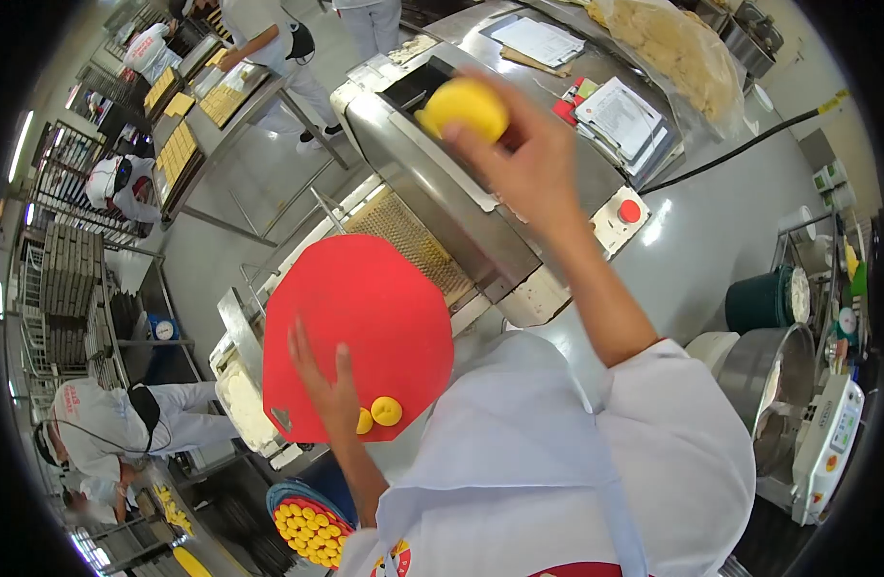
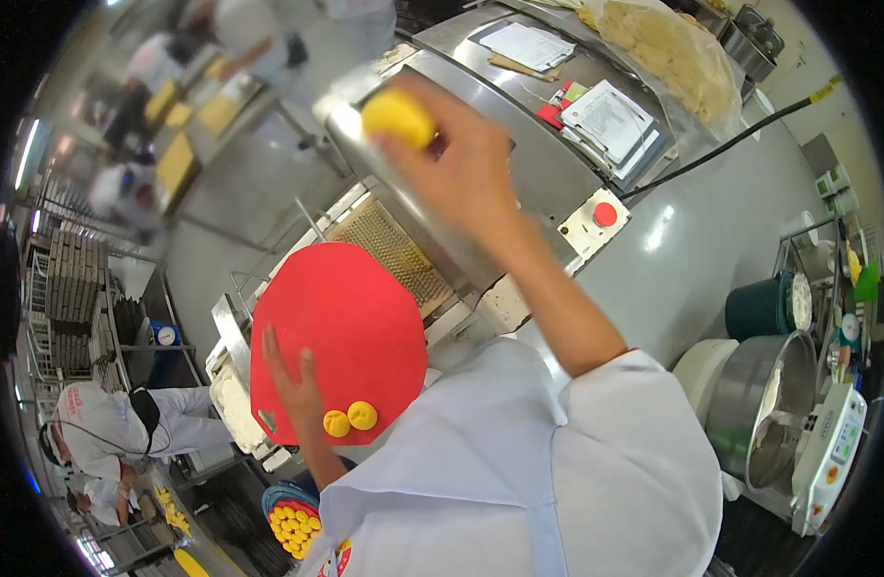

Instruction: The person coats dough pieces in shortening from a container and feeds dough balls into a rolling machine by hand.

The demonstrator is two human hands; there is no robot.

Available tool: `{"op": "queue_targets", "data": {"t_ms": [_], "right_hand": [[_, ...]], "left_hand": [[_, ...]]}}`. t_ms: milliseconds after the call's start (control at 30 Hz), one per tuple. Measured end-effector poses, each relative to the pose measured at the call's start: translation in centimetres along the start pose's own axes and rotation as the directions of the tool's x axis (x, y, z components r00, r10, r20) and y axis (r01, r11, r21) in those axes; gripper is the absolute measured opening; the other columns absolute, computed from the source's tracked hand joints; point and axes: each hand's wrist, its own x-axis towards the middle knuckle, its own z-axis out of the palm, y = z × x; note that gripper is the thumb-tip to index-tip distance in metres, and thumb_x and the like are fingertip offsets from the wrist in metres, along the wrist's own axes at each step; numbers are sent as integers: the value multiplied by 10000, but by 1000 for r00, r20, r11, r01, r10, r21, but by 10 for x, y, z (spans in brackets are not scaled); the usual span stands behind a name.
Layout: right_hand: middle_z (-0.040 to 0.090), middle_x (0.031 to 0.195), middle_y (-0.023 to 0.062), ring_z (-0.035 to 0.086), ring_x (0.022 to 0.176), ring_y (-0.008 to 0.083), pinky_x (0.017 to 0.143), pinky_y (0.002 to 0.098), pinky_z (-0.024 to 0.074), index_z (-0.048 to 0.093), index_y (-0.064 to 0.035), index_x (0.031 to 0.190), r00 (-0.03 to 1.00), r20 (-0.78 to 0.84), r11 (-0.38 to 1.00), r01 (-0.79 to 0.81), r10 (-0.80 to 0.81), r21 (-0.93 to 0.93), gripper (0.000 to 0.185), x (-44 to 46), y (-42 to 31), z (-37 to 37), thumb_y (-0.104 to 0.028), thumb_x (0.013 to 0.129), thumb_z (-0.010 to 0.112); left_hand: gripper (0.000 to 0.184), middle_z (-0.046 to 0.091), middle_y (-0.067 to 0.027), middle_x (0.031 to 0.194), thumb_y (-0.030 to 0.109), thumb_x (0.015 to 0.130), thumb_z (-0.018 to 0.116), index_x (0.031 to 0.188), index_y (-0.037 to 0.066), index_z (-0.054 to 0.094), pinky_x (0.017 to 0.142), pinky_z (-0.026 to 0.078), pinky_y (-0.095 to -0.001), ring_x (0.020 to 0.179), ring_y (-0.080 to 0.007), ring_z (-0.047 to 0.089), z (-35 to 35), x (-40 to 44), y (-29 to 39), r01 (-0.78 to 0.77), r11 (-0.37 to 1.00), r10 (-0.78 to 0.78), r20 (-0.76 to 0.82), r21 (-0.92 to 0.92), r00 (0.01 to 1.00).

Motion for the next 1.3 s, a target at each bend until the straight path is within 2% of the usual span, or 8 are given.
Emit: {"op": "queue_targets", "data": {"t_ms": [233,367,667,867,967,1067,1133,1300], "right_hand": [[697,1012,135,634,910,290,814,364,513,686,-105,1202,906,69,621,340,-417,-707,466,21,107,-52,-376,830,760],[662,1127,131,641,959,265,843,371,514,678,-93,1197,947,119,932,-262,298,-252,466,-48,38,-27,-398,851,743],[463,1434,189,343,1393,394,1136,628,226,498,-76,1390,221,965,876,483,-145,21,665,-283,98,173,-435,865,691],[584,1273,117,530,1278,297,1155,510,290,560,-62,1201,-87,991,992,-88,-103,95,377,-269,83,168,-249,902,693],[613,1207,93,598,1164,222,1074,406,411,569,-77,1183,464,883,762,-598,75,249,285,-218,51,142,-154,924,661],[605,1242,72,595,1130,194,994,358,478,567,-63,1273,901,334,858,-389,278,335,324,-107,26,91,-101,956,621],[606,1204,107,623,1056,209,949,395,521,534,-55,1289,990,-58,693,-50,132,720,349,-13,-1,37,-84,955,631],[611,1026,104,574,894,180,772,303,484,595,-24,1227,822,-417,918,384,-388,-98,357,104,5,-16,-196,927,683]], "left_hand": [[632,511,-243,1325,231,845,763,1373,10,495,1072,389,-473,1275,-396,475,-20,-113,-163,243,887,-314,129,392,940],[381,595,-156,1074,162,841,759,1134,1,577,889,480,-393,992,-289,601,-13,-110,-146,369,906,-390,68,208,918],[229,546,-54,953,62,933,580,1147,14,514,837,480,-287,893,-158,571,-39,-50,-130,193,887,-343,-319,-420,883],[235,585,-84,1076,81,953,553,1172,6,592,798,548,-305,898,-174,605,2,-67,-199,292,821,-422,-176,-491,889],[233,592,-87,1074,95,962,556,1172,8,606,751,589,-328,899,-185,612,3,-65,-198,322,749,-490,-157,-580,857],[229,602,-91,1041,112,972,556,1168,6,608,696,615,-336,880,-188,615,0,-63,-198,333,677,-531,-124,-656,838],[230,605,-96,1021,115,970,561,1167,6,607,691,617,-342,864,-188,615,0,-61,-200,345,686,-530,-115,-641,840],[255,611,-117,1005,176,1000,574,1178,-6,600,725,622,-353,870,-214,651,7,-44,-142,328,629,-524,-73,-705,848]]}}
